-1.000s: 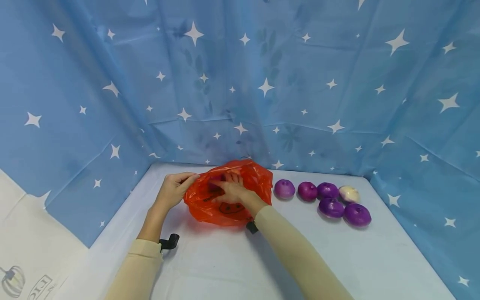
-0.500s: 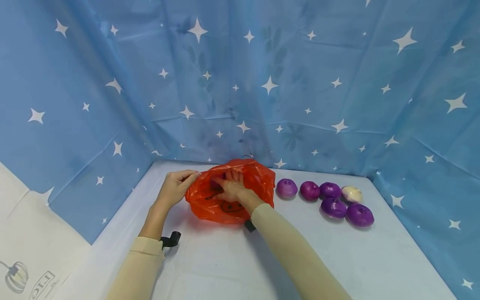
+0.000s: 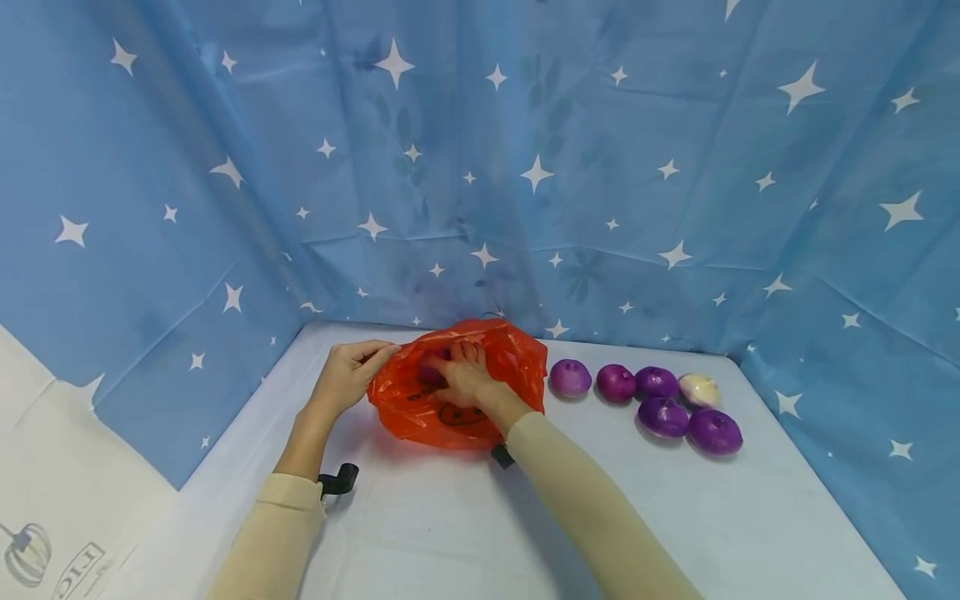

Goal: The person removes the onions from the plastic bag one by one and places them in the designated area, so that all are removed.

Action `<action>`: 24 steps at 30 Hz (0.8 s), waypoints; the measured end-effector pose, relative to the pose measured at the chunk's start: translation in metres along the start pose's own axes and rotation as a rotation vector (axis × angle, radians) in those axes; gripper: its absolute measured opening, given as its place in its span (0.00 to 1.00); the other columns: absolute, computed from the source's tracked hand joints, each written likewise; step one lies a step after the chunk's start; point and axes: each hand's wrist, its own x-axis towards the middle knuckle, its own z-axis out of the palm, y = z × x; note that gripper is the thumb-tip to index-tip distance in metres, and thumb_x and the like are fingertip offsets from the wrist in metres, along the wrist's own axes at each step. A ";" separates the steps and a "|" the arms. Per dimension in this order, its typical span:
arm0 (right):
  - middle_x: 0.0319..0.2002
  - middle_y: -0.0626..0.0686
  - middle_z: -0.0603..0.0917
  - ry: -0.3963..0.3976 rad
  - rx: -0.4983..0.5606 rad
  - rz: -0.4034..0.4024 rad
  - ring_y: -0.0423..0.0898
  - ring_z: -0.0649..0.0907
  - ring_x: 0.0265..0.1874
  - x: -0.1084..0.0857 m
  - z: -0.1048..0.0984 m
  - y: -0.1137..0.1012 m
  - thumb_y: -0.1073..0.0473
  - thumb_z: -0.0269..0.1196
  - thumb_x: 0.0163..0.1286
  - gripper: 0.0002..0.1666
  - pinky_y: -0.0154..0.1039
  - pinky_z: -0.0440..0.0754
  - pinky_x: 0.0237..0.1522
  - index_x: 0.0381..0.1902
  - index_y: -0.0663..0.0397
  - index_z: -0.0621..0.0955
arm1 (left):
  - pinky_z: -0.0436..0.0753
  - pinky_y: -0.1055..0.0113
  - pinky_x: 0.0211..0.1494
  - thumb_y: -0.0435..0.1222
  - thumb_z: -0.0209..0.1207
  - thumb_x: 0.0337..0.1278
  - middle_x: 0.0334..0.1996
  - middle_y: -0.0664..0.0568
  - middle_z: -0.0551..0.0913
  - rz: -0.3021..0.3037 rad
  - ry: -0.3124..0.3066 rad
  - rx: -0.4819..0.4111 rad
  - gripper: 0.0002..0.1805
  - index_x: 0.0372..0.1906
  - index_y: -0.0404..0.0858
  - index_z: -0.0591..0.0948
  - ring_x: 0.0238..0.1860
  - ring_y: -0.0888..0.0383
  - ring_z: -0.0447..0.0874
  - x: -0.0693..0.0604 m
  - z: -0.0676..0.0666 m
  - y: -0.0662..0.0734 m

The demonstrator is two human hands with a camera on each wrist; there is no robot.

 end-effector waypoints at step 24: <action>0.69 0.63 0.64 0.111 -0.039 -0.017 0.63 0.59 0.73 -0.004 0.009 0.001 0.45 0.69 0.72 0.31 0.66 0.54 0.76 0.70 0.29 0.74 | 0.82 0.70 0.30 0.45 0.63 0.73 0.35 0.53 0.91 0.011 0.002 0.000 0.12 0.48 0.45 0.92 0.27 0.58 0.81 0.000 0.001 0.001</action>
